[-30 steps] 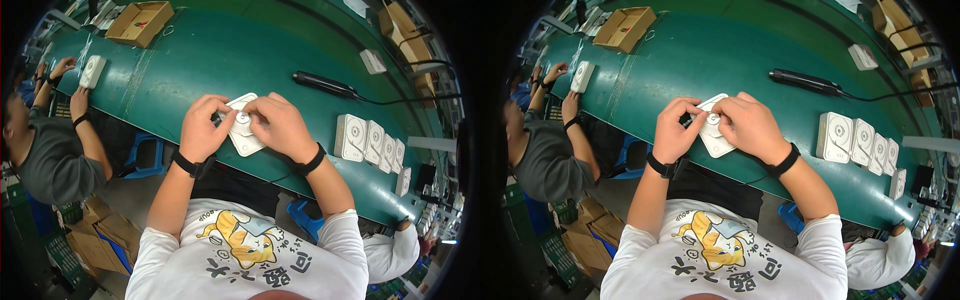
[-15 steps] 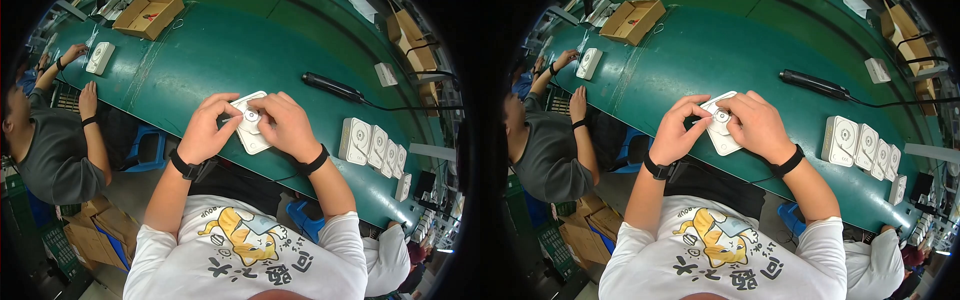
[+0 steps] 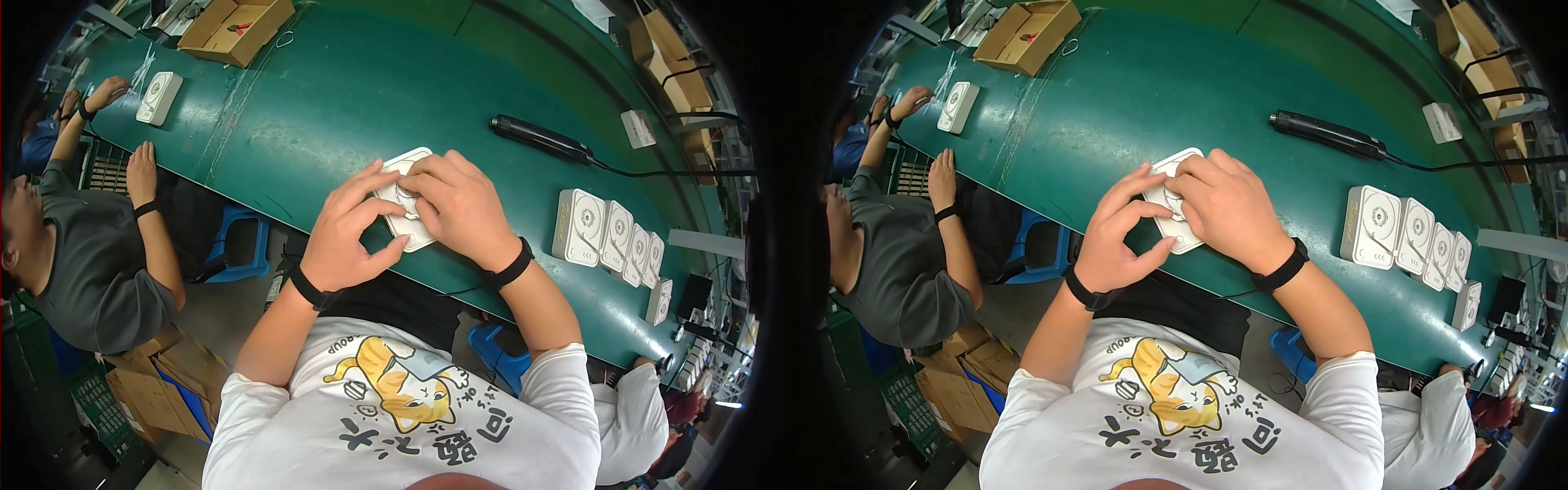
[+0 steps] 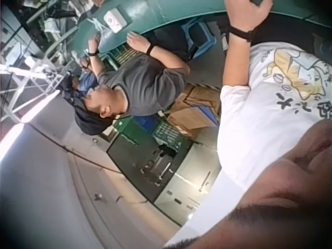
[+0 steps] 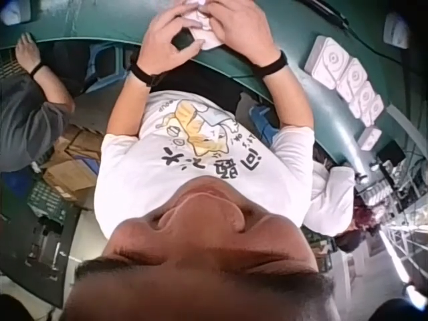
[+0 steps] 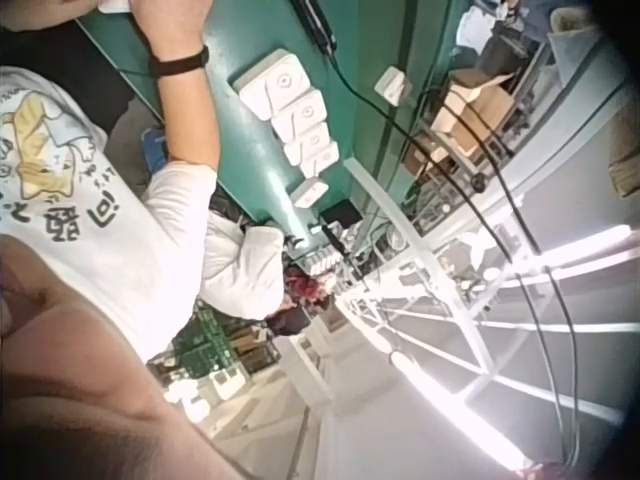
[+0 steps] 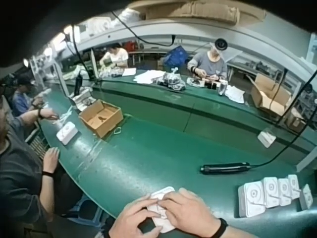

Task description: Assembling small white electronic device components at a production workbench.

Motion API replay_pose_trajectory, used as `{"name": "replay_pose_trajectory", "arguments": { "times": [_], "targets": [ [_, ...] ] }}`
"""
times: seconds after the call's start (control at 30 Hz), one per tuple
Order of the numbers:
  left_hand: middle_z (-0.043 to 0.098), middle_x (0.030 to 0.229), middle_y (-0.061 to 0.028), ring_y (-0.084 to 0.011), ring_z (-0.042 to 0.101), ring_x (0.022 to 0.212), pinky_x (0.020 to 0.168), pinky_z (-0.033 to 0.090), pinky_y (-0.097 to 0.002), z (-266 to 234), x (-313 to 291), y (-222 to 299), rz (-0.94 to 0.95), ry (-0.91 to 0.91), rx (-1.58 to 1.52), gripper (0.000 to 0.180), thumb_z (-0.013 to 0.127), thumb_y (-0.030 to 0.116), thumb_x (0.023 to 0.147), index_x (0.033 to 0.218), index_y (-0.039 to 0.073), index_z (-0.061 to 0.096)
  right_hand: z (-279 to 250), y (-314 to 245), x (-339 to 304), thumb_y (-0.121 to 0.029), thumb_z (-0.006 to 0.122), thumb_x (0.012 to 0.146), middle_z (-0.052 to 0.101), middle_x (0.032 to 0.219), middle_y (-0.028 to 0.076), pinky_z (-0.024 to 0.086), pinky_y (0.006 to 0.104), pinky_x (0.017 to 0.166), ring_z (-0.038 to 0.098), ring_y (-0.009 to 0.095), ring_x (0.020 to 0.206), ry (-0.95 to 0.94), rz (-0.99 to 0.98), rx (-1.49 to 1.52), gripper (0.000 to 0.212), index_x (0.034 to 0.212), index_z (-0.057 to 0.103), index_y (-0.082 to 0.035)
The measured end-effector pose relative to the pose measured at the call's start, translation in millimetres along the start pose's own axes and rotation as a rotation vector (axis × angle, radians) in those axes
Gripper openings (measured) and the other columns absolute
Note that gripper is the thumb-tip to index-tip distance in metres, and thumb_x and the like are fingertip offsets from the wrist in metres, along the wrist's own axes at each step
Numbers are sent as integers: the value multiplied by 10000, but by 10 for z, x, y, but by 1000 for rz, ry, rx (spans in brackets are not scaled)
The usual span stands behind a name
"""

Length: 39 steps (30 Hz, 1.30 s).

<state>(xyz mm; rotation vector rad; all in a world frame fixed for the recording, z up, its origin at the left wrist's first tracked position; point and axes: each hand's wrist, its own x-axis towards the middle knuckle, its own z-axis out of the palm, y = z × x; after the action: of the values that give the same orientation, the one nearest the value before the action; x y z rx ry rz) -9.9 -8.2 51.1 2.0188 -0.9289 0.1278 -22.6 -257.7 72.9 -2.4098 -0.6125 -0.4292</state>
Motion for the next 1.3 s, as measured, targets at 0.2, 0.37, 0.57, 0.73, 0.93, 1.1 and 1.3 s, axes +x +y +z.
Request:
{"name": "replay_pose_trajectory", "arguments": {
  "times": [0.2, 0.37, 0.57, 0.73, 0.93, 1.1, 1.3],
  "targets": [
    [729, 1658, -140, -465, 579, 1673, 1250, 526, -562, 209, -109, -25, -12, 49, 10, 747, 1062, 270, 826, 1473, 127, 716, -63, -3, 6, -9, 836, 885, 810, 1142, 35, 618, 414, 829, 706, 290, 950, -23, 5, -32, 249, 1121, 862, -82],
    [723, 1669, -118, -438, 576, 1680, 1242, 527, -566, 266, -138, -103, 16, 68, 39, 974, 1106, 306, 769, 1598, 112, 632, -111, -136, -12, -64, 883, 878, 805, 1208, 50, 616, 415, 810, 716, 299, 980, -98, 115, 6, 194, 1070, 851, -72],
    [715, 1675, -117, -410, 565, 1693, 1244, 524, -574, 251, -145, -172, 36, 60, 22, 1058, 1121, 325, 762, 1660, 108, 604, -102, -250, -39, -131, 927, 881, 797, 1297, 89, 618, 425, 885, 737, 318, 1085, -134, 172, 12, 141, 981, 843, -77],
    [704, 1692, -128, -407, 548, 1707, 1253, 519, -578, 205, -146, -150, 7, 49, -18, 1081, 1121, 318, 771, 1691, 111, 593, -191, -210, -1, -154, 933, 904, 783, 1300, 96, 610, 433, 977, 740, 333, 1141, -156, 324, 262, 127, 956, 848, -77],
    [713, 1689, -139, -412, 543, 1711, 1257, 522, -570, 166, -152, -154, 11, 26, -37, 1083, 1121, 314, 777, 1703, 117, 594, -392, -68, 54, -149, 919, 925, 774, 1332, 111, 616, 443, 980, 732, 340, 1164, -215, 257, 132, 115, 981, 858, -70],
    [749, 1644, -139, -421, 560, 1697, 1256, 531, -546, 131, -130, -170, 31, -18, -17, 1047, 1118, 316, 782, 1682, 110, 624, -366, 20, 62, -131, 902, 924, 774, 1367, 126, 622, 450, 963, 720, 344, 1175, -203, 209, 125, 96, 993, 856, -83],
    [790, 1563, -118, -415, 610, 1650, 1196, 604, -518, 22, -11, -82, 70, -59, 74, 762, 1100, 321, 793, 1454, 107, 787, -194, 135, 53, -110, 875, 898, 776, 1399, 133, 622, 445, 956, 709, 341, 1179, -104, 139, 111, 120, 997, 813, -83]
  ]
}}
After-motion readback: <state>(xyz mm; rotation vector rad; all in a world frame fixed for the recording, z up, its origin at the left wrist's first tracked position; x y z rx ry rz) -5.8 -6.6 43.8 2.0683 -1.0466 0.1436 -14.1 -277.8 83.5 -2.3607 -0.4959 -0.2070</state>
